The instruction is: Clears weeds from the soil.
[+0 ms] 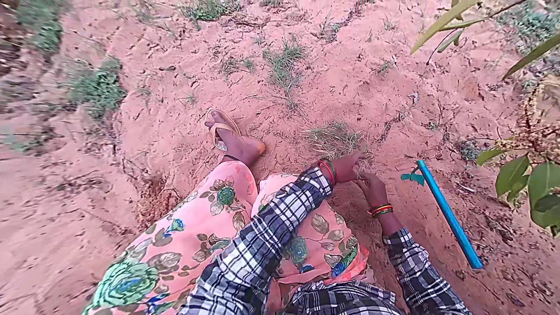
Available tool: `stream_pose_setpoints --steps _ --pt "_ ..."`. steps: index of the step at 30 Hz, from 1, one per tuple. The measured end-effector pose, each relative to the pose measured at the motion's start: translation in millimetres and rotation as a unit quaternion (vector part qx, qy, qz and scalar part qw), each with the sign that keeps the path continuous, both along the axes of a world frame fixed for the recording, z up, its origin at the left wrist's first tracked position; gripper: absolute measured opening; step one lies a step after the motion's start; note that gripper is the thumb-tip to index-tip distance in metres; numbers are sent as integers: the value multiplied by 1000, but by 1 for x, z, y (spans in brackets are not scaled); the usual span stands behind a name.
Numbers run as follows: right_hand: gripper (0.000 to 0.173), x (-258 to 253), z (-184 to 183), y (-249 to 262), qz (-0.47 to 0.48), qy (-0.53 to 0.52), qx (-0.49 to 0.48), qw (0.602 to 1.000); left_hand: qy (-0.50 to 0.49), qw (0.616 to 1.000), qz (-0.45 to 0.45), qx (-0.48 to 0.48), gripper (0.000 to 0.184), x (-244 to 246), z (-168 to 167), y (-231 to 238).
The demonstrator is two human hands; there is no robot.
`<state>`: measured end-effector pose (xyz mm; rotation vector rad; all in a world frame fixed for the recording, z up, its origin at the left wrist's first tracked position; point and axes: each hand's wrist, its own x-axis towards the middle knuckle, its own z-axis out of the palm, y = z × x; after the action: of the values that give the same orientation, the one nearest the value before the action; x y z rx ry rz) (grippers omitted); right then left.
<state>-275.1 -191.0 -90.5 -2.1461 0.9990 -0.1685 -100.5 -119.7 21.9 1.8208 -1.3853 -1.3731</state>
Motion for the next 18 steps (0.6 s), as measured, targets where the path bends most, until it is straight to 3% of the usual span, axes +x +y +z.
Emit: stream_pose_setpoints --steps 2,3,5,7,10,14,16,18 --pt "37 -16 15 -3 -19 -72 -23 997 -119 988 -97 19 81 -15 -10 -18" --pt "35 -21 23 -6 -33 -92 -33 995 -161 979 -120 30 76 -20 -20 -24" --pt "34 -26 37 -16 -67 -114 -61 989 -211 970 -106 63 47 -20 -41 -29" --pt "34 -30 47 -32 -111 -101 -91 984 -245 956 -96 133 36 -9 -36 -31" --pt "36 -33 58 -57 -137 16 -75 988 -225 967 -12 117 38 13 -24 -23" --pt "46 -31 57 -68 -9 178 24 984 -157 980 112 54 37 27 -20 -11" --pt "66 -34 49 -66 5 189 68 980 -167 975 141 30 44 22 -27 -15" --pt "63 -33 46 -61 -52 164 56 984 -183 970 158 19 55 17 -29 -19"
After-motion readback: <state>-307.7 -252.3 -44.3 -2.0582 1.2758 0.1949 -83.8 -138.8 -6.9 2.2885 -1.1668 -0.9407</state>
